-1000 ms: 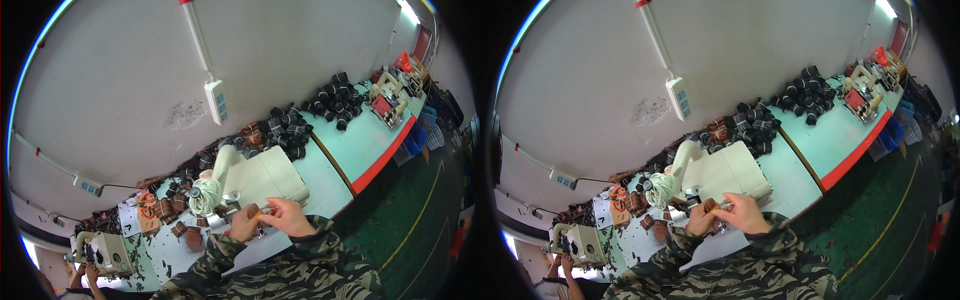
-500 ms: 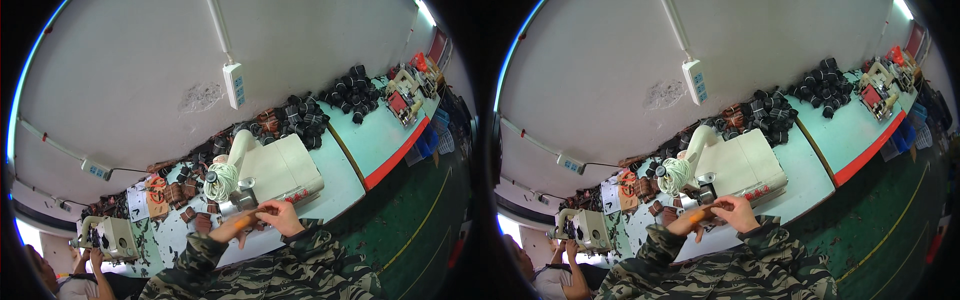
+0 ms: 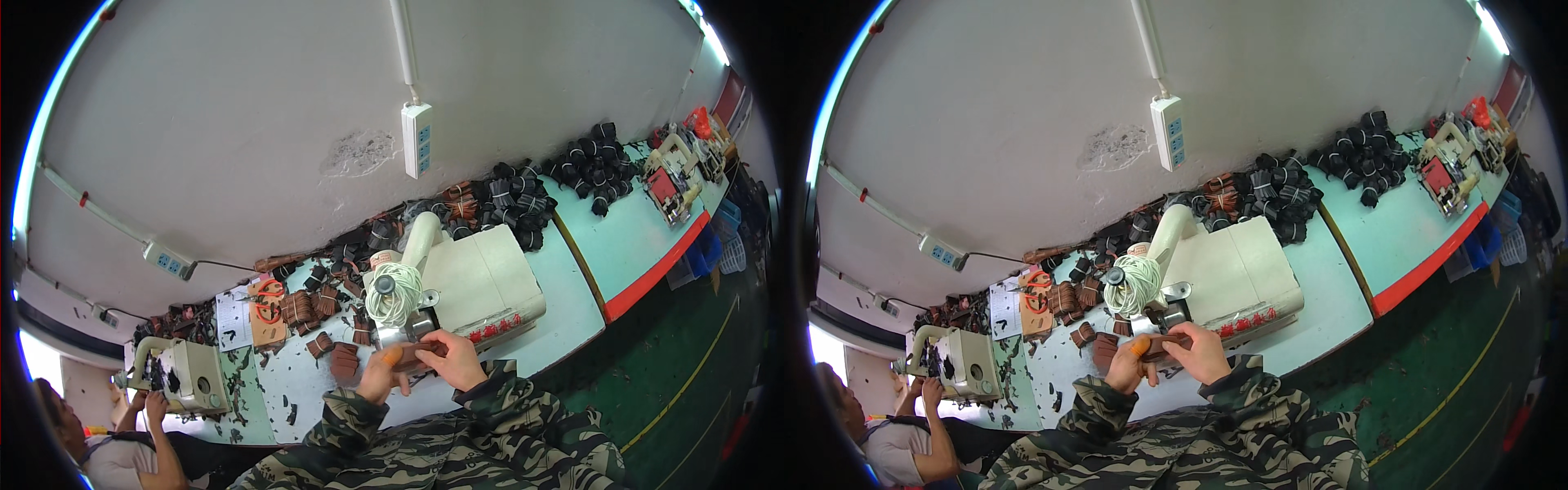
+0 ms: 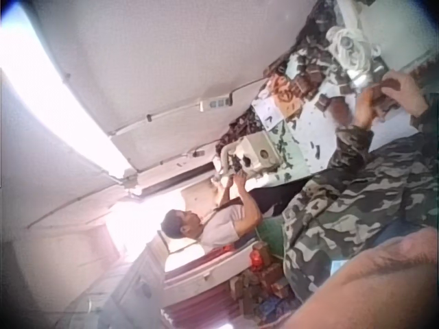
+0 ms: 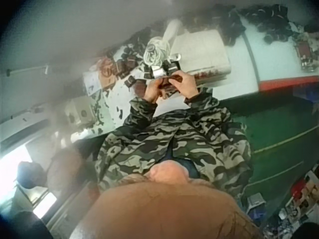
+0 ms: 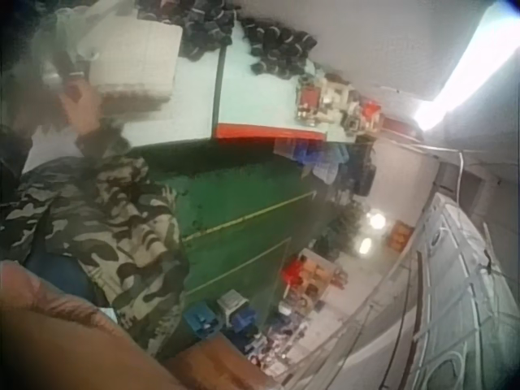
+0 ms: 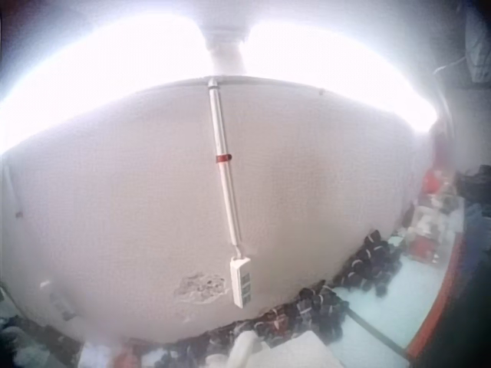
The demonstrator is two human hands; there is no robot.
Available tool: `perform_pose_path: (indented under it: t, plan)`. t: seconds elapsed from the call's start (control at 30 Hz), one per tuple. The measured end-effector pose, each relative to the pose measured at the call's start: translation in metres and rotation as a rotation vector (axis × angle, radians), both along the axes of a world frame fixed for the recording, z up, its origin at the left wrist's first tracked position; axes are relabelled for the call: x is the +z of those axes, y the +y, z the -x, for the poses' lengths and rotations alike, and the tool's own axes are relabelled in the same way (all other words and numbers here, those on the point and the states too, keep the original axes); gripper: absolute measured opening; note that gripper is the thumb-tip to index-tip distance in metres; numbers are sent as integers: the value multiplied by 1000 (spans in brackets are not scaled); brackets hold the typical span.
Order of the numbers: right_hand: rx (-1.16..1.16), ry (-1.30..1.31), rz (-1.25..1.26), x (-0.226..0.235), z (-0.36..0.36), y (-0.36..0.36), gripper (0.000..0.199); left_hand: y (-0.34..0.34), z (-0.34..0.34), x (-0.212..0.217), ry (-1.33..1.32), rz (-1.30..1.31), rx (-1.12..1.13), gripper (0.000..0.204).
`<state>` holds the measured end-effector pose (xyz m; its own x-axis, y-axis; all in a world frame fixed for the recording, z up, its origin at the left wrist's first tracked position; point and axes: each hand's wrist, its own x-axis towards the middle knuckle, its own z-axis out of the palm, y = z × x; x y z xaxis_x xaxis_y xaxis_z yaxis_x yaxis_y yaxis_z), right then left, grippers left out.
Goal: The person retrieves bundles of leather pieces from a bag and carries them to a workbench. They remove rubber bands from the bundles and feed the pieces individually through a machine by hand.
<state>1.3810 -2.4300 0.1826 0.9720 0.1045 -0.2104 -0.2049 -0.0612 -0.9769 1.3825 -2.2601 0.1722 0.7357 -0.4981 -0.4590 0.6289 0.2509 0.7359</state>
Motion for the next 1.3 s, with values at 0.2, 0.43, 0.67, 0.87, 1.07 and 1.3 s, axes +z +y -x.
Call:
perform_pose_path:
  t: [0.2, 0.43, 0.67, 0.87, 1.07, 1.3]
  plan:
    - [147, 195, -38, -15, -16, -8, 17, 18, -27, 19, 129, -52, -277, 43]
    - [236, -39, 210, -11, -34, -10, 17, 38, -60, 22, -48, -620, -416, 32]
    - [277, -379, 703, -20, -43, -9, 20, 24, -70, 30, 68, -529, -400, 31]
    - [228, -202, 457, -10, -40, -36, 17, 36, -63, 22, 41, -584, -393, 32]
    - [259, -421, 658, -19, -43, -9, 19, 19, -71, 34, 104, -490, -404, 30]
    - [244, -118, 386, -2, -41, -30, 19, 36, -56, 17, -14, -638, -389, 32]
